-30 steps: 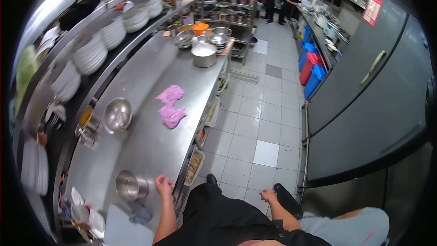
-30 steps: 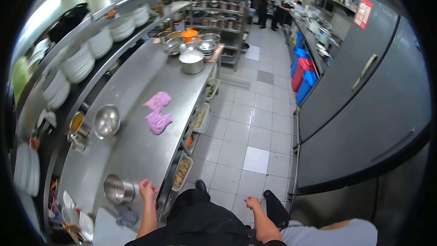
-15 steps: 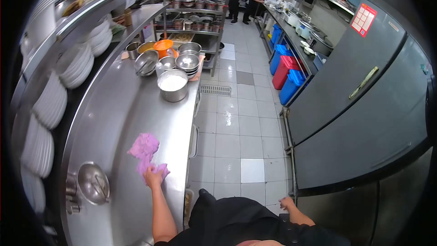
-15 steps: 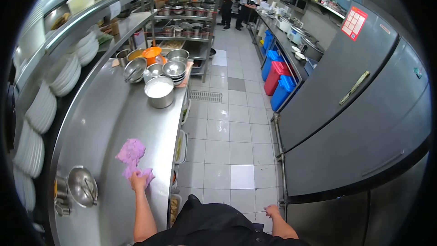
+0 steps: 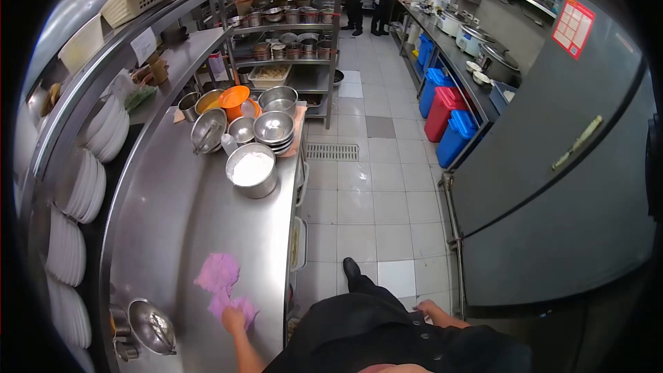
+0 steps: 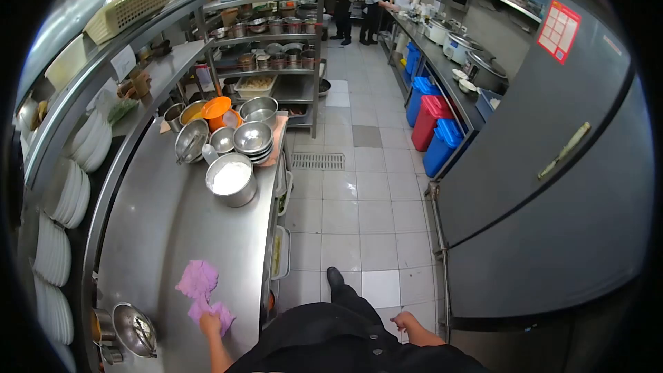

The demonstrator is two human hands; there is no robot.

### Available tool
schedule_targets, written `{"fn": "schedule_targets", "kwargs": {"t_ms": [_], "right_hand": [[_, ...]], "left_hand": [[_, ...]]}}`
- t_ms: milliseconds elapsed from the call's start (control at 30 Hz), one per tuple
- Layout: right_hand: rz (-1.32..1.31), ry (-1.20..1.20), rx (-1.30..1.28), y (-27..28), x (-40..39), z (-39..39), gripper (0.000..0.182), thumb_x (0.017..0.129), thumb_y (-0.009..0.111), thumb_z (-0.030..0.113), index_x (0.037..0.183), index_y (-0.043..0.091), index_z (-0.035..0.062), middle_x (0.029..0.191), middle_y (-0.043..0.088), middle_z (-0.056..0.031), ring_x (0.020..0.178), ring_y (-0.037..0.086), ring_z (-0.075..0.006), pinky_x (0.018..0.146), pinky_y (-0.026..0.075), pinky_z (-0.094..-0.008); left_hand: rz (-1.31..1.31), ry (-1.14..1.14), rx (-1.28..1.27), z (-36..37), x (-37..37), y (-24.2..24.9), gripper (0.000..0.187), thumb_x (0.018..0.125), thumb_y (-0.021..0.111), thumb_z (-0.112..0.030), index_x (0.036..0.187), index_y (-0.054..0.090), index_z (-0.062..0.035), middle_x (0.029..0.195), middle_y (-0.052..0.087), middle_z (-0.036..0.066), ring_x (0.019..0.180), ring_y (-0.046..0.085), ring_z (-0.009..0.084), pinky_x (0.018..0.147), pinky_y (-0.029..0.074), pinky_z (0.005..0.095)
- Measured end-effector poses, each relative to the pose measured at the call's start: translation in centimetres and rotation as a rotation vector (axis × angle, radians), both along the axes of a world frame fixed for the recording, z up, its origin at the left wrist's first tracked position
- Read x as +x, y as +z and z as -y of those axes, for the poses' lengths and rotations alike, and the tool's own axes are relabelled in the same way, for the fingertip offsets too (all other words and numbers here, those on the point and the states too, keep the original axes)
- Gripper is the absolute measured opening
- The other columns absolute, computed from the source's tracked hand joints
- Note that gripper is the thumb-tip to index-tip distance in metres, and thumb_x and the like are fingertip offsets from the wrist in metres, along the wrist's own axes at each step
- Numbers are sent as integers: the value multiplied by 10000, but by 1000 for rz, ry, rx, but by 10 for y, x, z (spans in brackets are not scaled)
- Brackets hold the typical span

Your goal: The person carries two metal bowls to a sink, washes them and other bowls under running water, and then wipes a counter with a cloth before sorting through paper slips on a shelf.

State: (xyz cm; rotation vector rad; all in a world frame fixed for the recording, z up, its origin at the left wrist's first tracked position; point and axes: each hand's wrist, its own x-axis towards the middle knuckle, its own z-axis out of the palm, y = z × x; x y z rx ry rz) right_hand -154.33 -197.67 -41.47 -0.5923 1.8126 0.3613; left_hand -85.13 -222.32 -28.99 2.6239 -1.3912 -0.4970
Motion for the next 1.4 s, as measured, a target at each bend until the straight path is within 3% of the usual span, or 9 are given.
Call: {"fn": "schedule_targets", "kwargs": {"t_ms": [67, 267, 333, 467, 567, 700, 867, 1100, 1400], "right_hand": [[43, 475, -155, -54, -53, 50, 698, 833, 754, 125, 1483, 528, 242, 1164, 720, -133, 783, 740, -244, 666, 622, -465], [10, 571, -323, -54, -158, 252, 453, 919, 713, 248, 1330, 604, 89, 988, 717, -89, 826, 732, -247, 603, 626, -422], [-22, -159, -296, -15, -163, 314, 388, 963, 658, 311, 1250, 617, 52, 917, 713, -89, 792, 733, -228, 578, 605, -420], [-46, 74, -418, -20, -200, 381, 355, 961, 662, 334, 1141, 642, 29, 863, 703, -91, 768, 731, -224, 556, 589, -408], [-72, -302, -548, 14, -195, 403, 334, 976, 645, 359, 1051, 674, 34, 829, 701, -85, 752, 730, -219, 558, 579, -402], [60, 253, -726, -140, -240, 366, 288, 970, 636, 329, 1025, 696, 53, 832, 712, -85, 742, 729, -230, 571, 570, -434], [20, 711, -275, -110, -198, 297, 708, 733, 757, 221, 1420, 584, 223, 975, 750, -139, 799, 738, -310, 737, 597, -441], [19, 514, -370, -7, -194, 327, 491, 812, 717, 221, 1292, 632, 160, 974, 742, -141, 844, 723, -292, 816, 560, -433], [-11, 676, -454, 4, -174, 357, 258, 914, 664, 221, 1128, 694, 79, 972, 733, -143, 901, 704, -268, 918, 512, -423]], "left_hand": [[74, 16, -86, 0, -2, -15, 248, 797, 740, -240, 900, 700, -18, 933, 710, 237, 919, 673, 433, 806, 523, 510], [-42, 231, -417, 18, -62, 12, 251, 776, 670, -21, 1025, 643, -6, 932, 668, 186, 868, 637, 370, 826, 511, 447], [-163, 278, -457, 40, -86, 16, 294, 776, 670, -10, 1068, 635, -1, 941, 655, 173, 876, 630, 356, 843, 505, 438], [-304, 195, -494, 84, -122, 17, 398, 781, 686, -7, 1172, 618, 6, 980, 629, 139, 944, 611, 306, 903, 482, 416], [-191, 23, -469, 120, -177, 75, 407, 796, 685, -14, 1196, 611, -3, 1042, 638, 142, 993, 602, 288, 931, 467, 400], [-322, 23, -585, 180, -199, 103, 451, 802, 687, -9, 1242, 594, -20, 1107, 651, 146, 956, 623, 268, 871, 495, 362], [-616, 13, -868, 276, -190, 186, 527, 885, 678, -12, 1393, 547, -46, 1254, 622, 87, 1046, 626, 175, 810, 526, 301], [-940, -194, -1331, 377, -209, 438, 561, 968, 681, -175, 1462, 454, -36, 1324, 580, 115, 1078, 612, 163, 814, 542, 313], [-925, 309, -1573, 513, -129, 541, 740, 850, 808, -345, 1416, 490, 10, 1339, 599, 135, 1192, 573, 274, 948, 496, 423]]}}
